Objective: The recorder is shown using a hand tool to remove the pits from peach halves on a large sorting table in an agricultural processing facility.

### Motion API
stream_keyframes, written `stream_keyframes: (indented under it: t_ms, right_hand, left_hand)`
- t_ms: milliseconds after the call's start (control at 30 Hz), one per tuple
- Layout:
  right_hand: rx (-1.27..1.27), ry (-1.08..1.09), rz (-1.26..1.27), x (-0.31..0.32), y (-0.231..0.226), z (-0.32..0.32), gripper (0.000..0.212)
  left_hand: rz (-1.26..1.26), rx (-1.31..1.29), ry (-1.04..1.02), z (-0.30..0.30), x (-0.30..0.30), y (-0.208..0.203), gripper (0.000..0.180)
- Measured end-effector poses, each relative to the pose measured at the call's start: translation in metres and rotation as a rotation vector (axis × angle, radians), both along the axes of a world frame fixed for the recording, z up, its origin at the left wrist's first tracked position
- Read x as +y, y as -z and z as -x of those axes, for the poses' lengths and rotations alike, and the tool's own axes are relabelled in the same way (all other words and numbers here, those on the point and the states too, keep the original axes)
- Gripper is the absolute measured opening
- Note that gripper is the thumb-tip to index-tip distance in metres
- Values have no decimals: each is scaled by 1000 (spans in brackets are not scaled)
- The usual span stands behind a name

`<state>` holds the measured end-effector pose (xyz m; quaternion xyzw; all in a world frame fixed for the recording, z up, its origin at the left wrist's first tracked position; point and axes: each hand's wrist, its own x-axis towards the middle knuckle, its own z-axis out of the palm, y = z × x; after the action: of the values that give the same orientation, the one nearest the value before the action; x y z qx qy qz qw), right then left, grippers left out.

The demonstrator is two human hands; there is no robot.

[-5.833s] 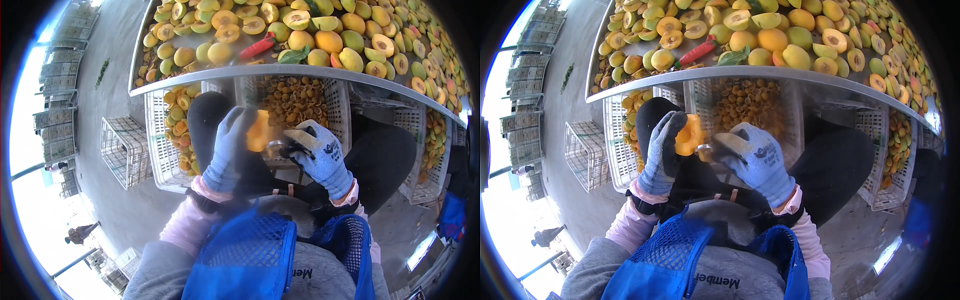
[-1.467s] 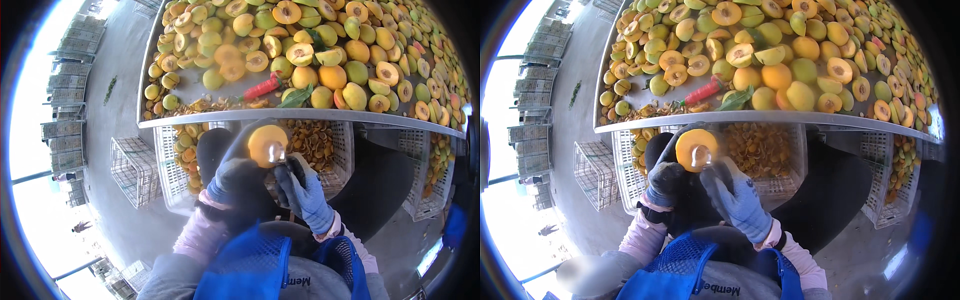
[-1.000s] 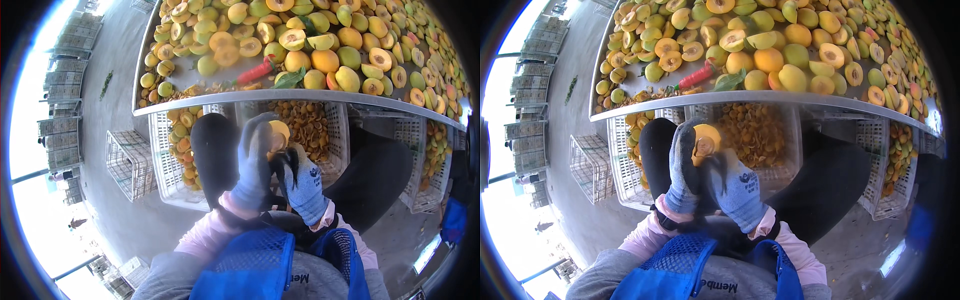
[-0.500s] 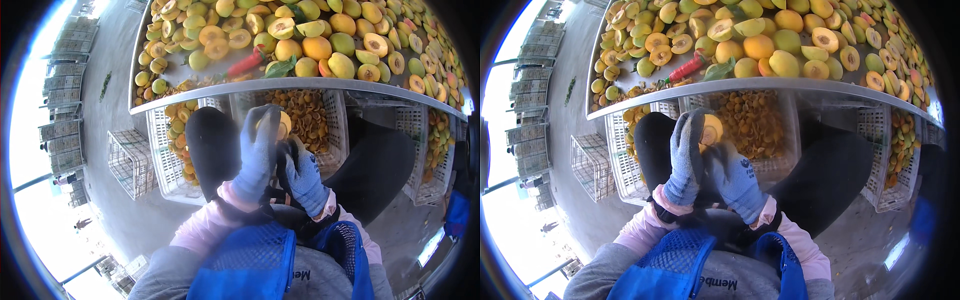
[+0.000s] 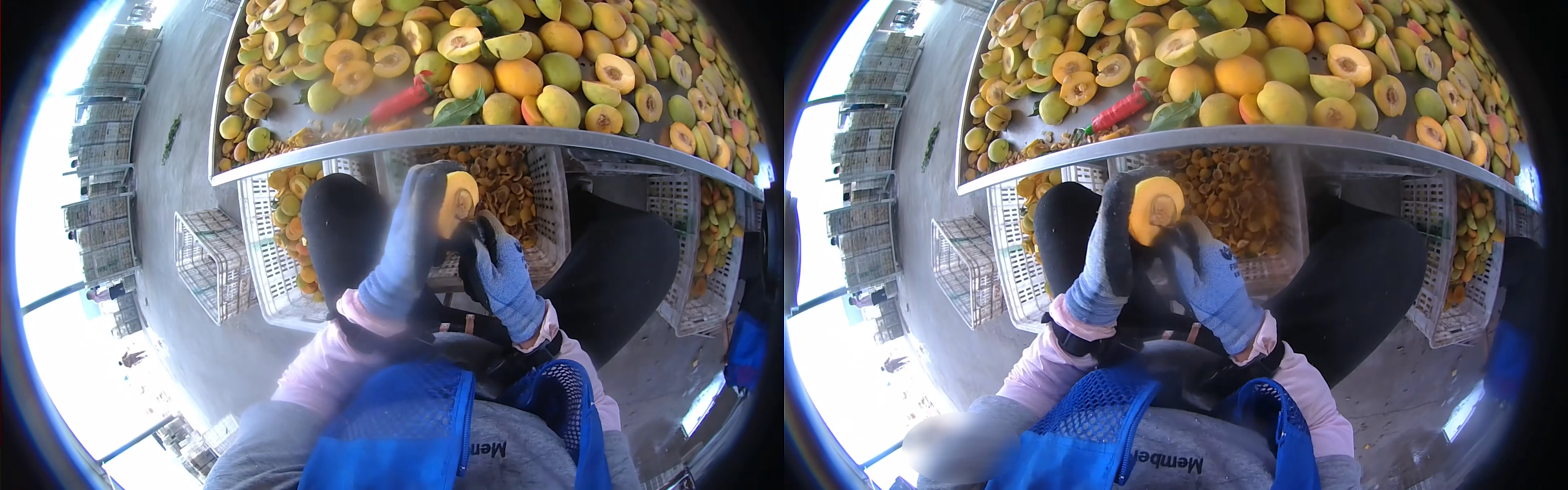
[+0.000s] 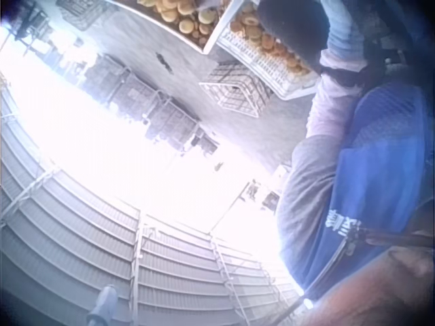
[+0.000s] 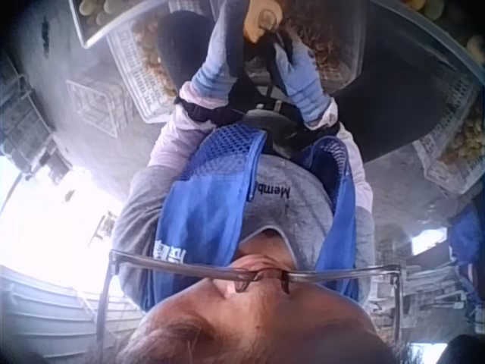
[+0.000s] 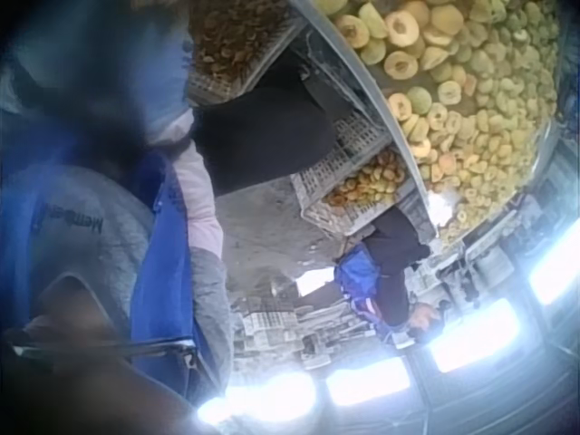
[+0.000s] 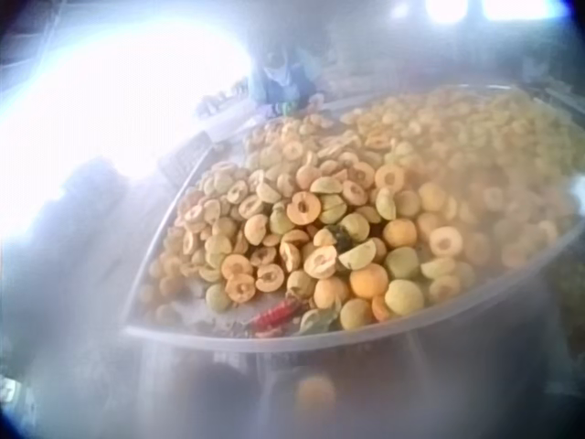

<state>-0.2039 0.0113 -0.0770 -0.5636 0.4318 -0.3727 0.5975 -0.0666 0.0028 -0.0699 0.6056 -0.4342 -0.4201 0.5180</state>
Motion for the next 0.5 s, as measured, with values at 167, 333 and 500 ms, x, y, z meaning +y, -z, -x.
stream_keyframes:
  t_ms: [167, 333, 500]
  right_hand:
    - [162, -81, 186, -7, -22, 5, 29]
    - [135, -17, 83, 2, -23, 0, 27]
    - [176, -24, 112, 0, -17, -1, 28]
  left_hand:
    - [-322, 292, 77, -9, -3, -52, 23]
    - [186, -308, 72, 0, 0, -20, 32]
    - [229, -356, 41, 3, 2, -7, 36]
